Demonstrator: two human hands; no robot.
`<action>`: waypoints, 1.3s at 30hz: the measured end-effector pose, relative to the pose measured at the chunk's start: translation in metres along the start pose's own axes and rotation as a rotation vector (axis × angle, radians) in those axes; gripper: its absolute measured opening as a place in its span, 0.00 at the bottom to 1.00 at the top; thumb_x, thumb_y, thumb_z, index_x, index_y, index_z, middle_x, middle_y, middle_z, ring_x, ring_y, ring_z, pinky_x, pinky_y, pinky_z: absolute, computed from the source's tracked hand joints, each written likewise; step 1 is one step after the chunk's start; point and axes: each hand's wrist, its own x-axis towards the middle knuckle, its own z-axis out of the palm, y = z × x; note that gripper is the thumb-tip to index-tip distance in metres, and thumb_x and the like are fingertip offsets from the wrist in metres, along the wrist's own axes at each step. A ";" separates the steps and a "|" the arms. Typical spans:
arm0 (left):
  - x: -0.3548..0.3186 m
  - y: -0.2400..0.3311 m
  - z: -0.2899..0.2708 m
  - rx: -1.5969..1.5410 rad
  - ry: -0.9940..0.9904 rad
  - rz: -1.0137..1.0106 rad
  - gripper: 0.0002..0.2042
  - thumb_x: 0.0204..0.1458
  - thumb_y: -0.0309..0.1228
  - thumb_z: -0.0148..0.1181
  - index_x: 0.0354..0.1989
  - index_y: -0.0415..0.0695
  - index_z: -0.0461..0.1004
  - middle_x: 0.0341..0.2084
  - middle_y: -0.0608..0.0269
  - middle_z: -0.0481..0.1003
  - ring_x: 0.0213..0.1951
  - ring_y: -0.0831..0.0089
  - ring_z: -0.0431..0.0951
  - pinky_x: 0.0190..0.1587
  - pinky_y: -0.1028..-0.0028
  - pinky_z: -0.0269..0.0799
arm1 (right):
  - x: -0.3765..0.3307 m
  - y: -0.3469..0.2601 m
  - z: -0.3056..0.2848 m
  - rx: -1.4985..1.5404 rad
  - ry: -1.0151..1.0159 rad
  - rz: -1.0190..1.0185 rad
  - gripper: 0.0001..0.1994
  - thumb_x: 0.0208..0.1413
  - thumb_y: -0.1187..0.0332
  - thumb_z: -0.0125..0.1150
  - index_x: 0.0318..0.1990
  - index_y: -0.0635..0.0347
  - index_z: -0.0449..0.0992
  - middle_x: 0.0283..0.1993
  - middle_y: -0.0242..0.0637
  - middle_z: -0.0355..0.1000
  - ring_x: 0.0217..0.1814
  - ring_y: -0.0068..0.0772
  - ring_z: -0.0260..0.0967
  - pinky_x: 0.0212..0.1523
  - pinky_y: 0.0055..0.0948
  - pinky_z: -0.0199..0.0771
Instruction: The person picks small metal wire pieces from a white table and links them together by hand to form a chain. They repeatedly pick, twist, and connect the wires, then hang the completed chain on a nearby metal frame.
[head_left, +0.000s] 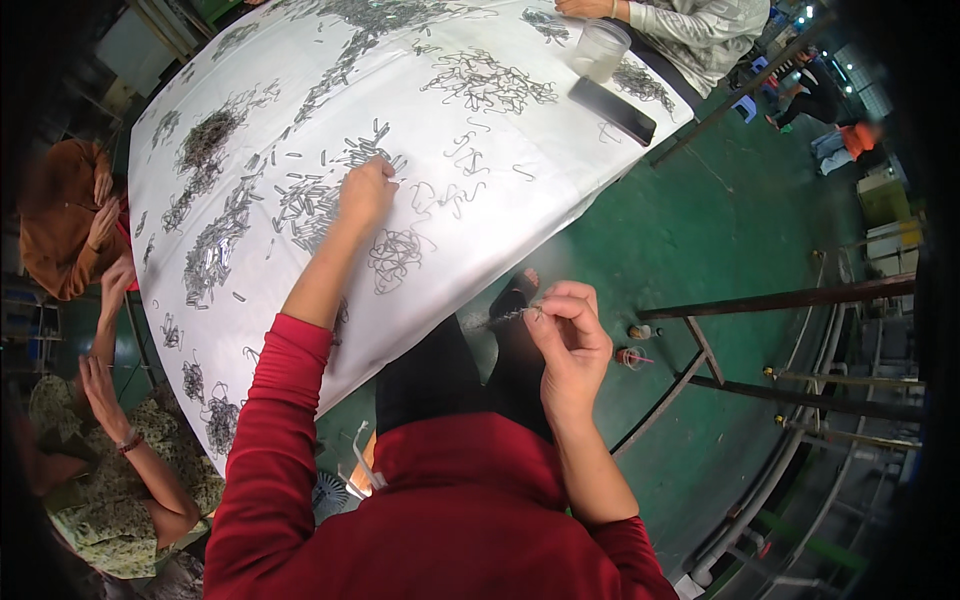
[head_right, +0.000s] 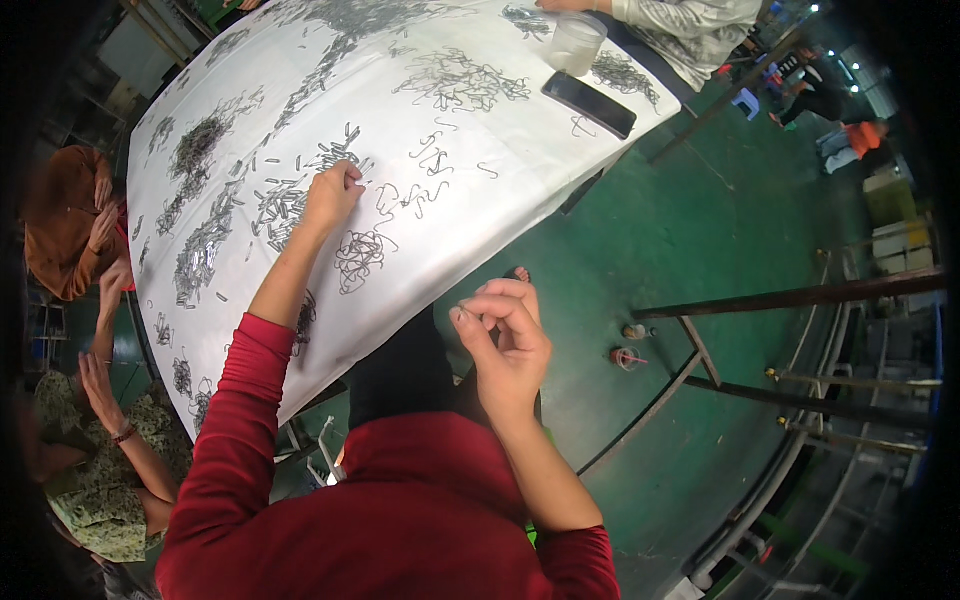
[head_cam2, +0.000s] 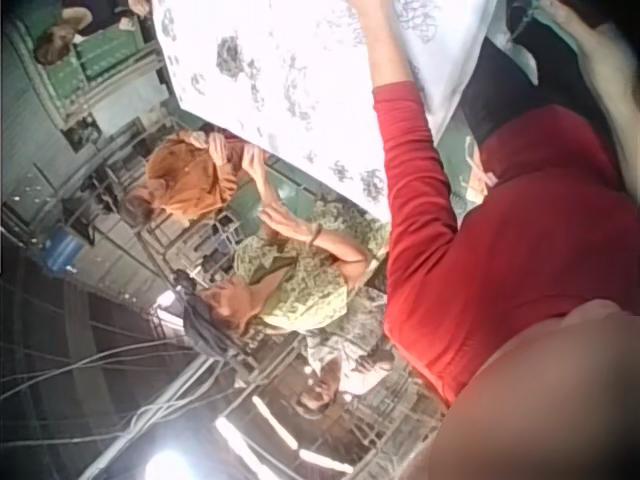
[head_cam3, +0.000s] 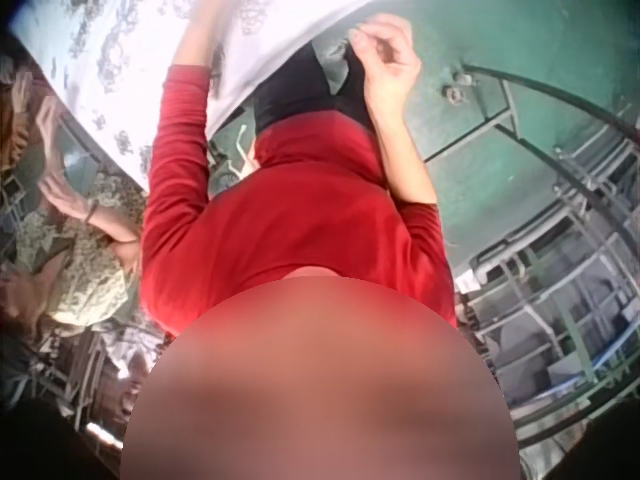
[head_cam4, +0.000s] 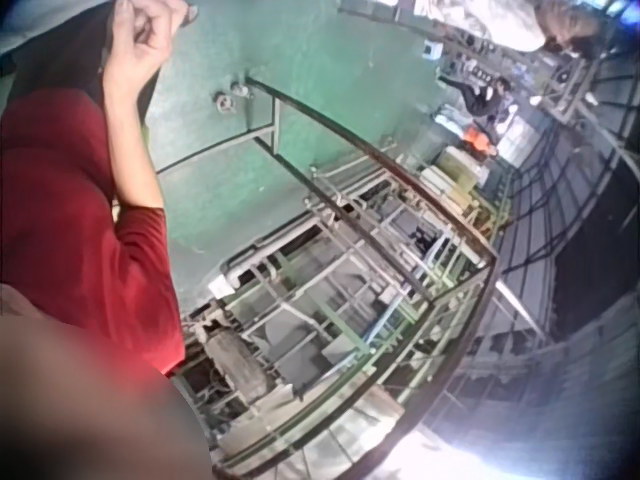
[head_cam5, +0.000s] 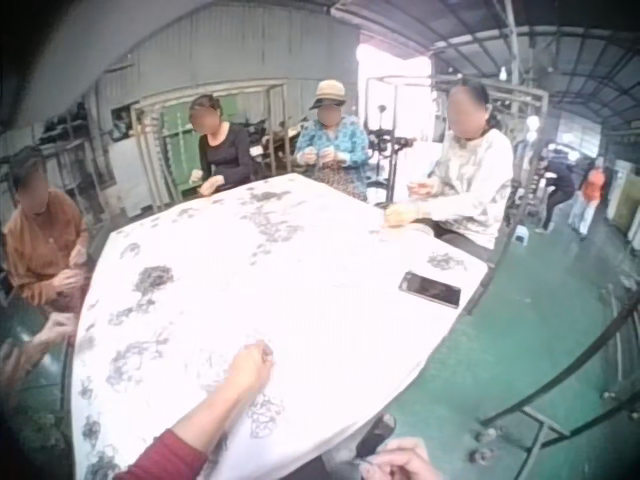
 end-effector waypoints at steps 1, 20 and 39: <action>0.003 -0.001 -0.002 0.000 -0.064 -0.034 0.05 0.44 0.25 0.63 0.29 0.38 0.77 0.27 0.53 0.78 0.31 0.62 0.79 0.38 0.68 0.73 | 0.000 0.000 -0.001 -0.038 0.003 -0.023 0.05 0.47 0.80 0.65 0.32 0.62 0.77 0.40 0.29 0.64 0.34 0.18 0.57 0.63 0.32 0.51; -0.150 0.171 -0.120 -0.979 -0.485 0.072 0.03 0.51 0.22 0.63 0.34 0.39 0.77 0.31 0.68 0.77 0.34 0.84 0.74 0.35 0.81 0.70 | -0.007 -0.001 0.004 -0.138 0.005 -0.132 0.06 0.45 0.78 0.68 0.32 0.59 0.78 0.38 0.30 0.67 0.37 0.21 0.63 0.36 0.21 0.62; -0.150 0.159 -0.106 -0.931 -0.390 0.267 0.04 0.51 0.21 0.62 0.35 0.41 0.77 0.32 0.65 0.78 0.34 0.79 0.76 0.38 0.78 0.69 | 0.001 0.003 -0.011 -0.111 -0.241 -0.182 0.11 0.43 0.78 0.69 0.36 0.61 0.78 0.41 0.34 0.68 0.42 0.25 0.65 0.43 0.23 0.65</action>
